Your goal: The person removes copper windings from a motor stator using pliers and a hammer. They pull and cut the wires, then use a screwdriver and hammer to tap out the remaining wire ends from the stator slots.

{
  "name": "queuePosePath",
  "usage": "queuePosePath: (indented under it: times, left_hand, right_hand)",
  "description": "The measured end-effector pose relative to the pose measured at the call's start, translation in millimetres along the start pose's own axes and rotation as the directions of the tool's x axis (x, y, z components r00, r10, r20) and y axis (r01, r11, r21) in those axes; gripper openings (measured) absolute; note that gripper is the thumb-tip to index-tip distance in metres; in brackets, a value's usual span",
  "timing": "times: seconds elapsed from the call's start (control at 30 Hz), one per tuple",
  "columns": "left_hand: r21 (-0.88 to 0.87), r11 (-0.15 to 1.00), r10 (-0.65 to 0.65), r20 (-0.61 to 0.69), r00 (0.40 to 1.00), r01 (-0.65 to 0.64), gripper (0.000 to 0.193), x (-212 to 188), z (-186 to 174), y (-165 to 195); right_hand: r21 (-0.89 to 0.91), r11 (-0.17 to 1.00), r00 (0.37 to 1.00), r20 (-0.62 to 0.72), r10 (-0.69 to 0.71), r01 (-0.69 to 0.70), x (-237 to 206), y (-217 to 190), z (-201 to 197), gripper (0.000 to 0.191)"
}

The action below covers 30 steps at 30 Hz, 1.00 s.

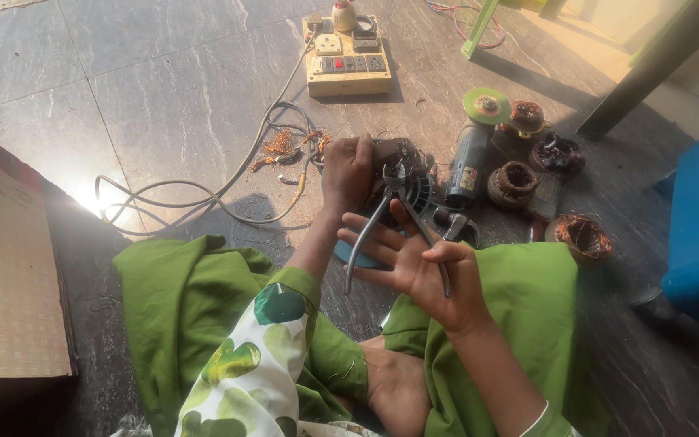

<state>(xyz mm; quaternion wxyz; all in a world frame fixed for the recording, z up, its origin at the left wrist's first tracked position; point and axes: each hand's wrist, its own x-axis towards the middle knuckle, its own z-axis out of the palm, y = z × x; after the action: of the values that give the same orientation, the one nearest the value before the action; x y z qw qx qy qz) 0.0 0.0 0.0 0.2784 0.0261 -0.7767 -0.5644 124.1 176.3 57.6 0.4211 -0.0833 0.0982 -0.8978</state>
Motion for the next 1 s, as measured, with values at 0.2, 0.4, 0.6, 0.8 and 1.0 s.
queuePosePath:
  times: [0.2, 0.4, 0.6, 0.8, 1.0]
  left_hand:
    - [-0.024, 0.998, 0.065, 0.045, 0.997, -0.064, 0.044, -1, 10, 2]
    - [-0.01, 0.998, 0.057, 0.037, 0.998, -0.057, 0.047, -10, 21, -14]
    - [-0.016, 0.997, 0.075, 0.044, 0.996, -0.074, 0.045, -21, 32, -28]
    - [-0.04, 0.998, 0.046, 0.038, 0.998, -0.044, 0.046, -29, 35, -41]
    - [-0.038, 0.997, 0.064, 0.039, 0.997, -0.063, 0.046, -36, 38, -49]
  right_hand:
    - [0.16, 0.987, 1.0, 0.004, -0.03, 0.029, -9, -2, -15, 0.07]
    - [0.22, 0.975, 0.999, 0.029, -0.042, 0.035, -28, 11, -41, 0.071]
    - [0.152, 0.986, 0.997, -0.025, -0.07, 0.073, -32, 3, -68, 0.074]
    - [0.051, 0.998, 0.999, 0.017, -0.046, 0.045, -33, 3, -89, 0.075]
    - [0.098, 0.992, 0.995, 0.062, -0.084, 0.078, -32, 9, -107, 0.076]
